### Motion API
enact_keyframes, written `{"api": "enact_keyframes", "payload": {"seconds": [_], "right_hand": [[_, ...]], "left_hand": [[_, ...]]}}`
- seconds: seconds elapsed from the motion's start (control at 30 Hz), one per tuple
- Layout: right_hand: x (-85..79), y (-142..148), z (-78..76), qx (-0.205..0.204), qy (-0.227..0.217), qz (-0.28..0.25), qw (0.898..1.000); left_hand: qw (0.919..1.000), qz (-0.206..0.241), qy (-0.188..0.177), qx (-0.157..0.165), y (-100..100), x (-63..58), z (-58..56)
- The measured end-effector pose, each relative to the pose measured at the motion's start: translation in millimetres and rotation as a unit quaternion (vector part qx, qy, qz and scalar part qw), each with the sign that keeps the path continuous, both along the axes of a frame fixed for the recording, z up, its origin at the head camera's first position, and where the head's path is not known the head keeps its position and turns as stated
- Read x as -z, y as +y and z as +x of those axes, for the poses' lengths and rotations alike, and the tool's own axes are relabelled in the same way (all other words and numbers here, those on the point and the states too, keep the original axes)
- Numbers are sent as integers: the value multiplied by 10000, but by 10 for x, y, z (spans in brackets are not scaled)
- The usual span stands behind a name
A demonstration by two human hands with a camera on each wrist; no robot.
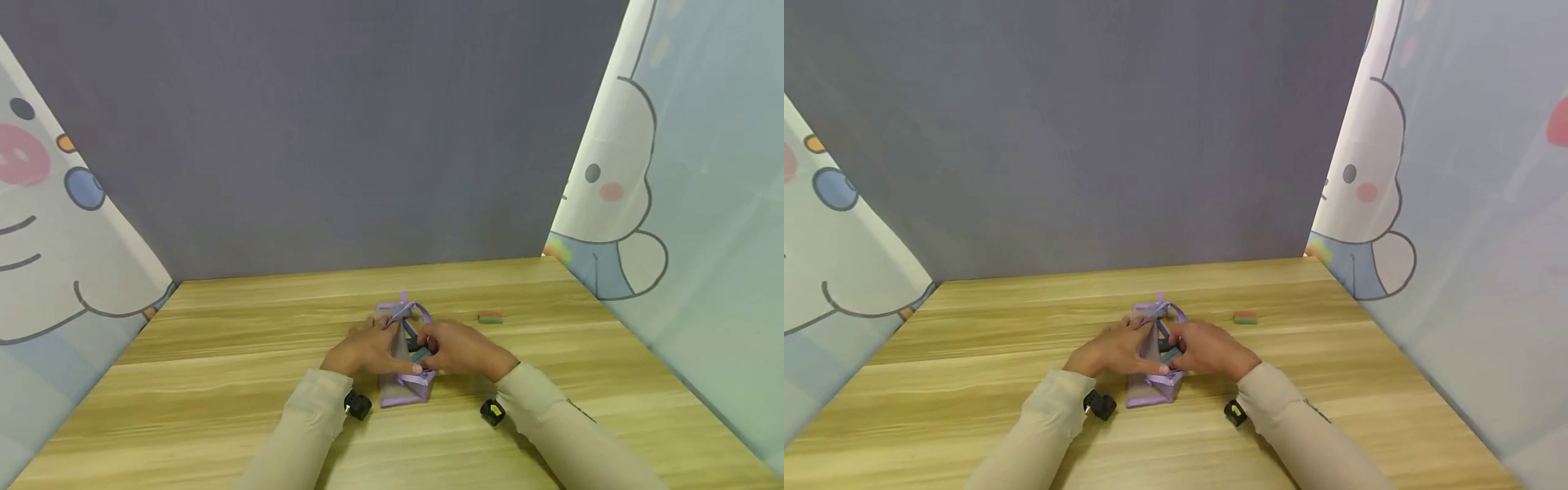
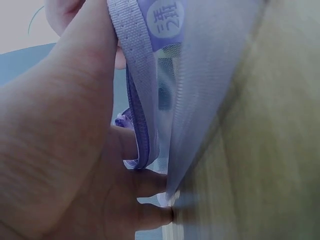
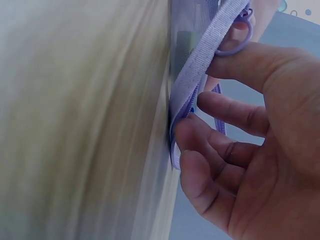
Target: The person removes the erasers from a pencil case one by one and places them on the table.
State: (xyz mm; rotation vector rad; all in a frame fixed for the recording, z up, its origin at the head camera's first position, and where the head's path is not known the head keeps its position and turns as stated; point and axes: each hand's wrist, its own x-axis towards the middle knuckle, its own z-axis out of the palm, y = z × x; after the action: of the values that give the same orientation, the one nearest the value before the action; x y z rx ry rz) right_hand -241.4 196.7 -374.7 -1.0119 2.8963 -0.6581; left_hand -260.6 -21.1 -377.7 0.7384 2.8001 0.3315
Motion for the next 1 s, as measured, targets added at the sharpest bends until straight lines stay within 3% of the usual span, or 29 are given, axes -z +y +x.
{"api": "enact_keyframes", "payload": {"seconds": [0.17, 0.63, 1.0], "right_hand": [[-1, -20, 1, 117, -58, 117, 9998], [3, -7, 15, 187, -6, 263, 9995], [-13, 1, 26, 91, 112, 274, 9995]], "left_hand": [[9999, 47, 122, 61, -11, 3, 1], [9964, 700, 251, 399, -118, 87, -3], [9980, 504, 86, 384, -137, 31, -3]]}}
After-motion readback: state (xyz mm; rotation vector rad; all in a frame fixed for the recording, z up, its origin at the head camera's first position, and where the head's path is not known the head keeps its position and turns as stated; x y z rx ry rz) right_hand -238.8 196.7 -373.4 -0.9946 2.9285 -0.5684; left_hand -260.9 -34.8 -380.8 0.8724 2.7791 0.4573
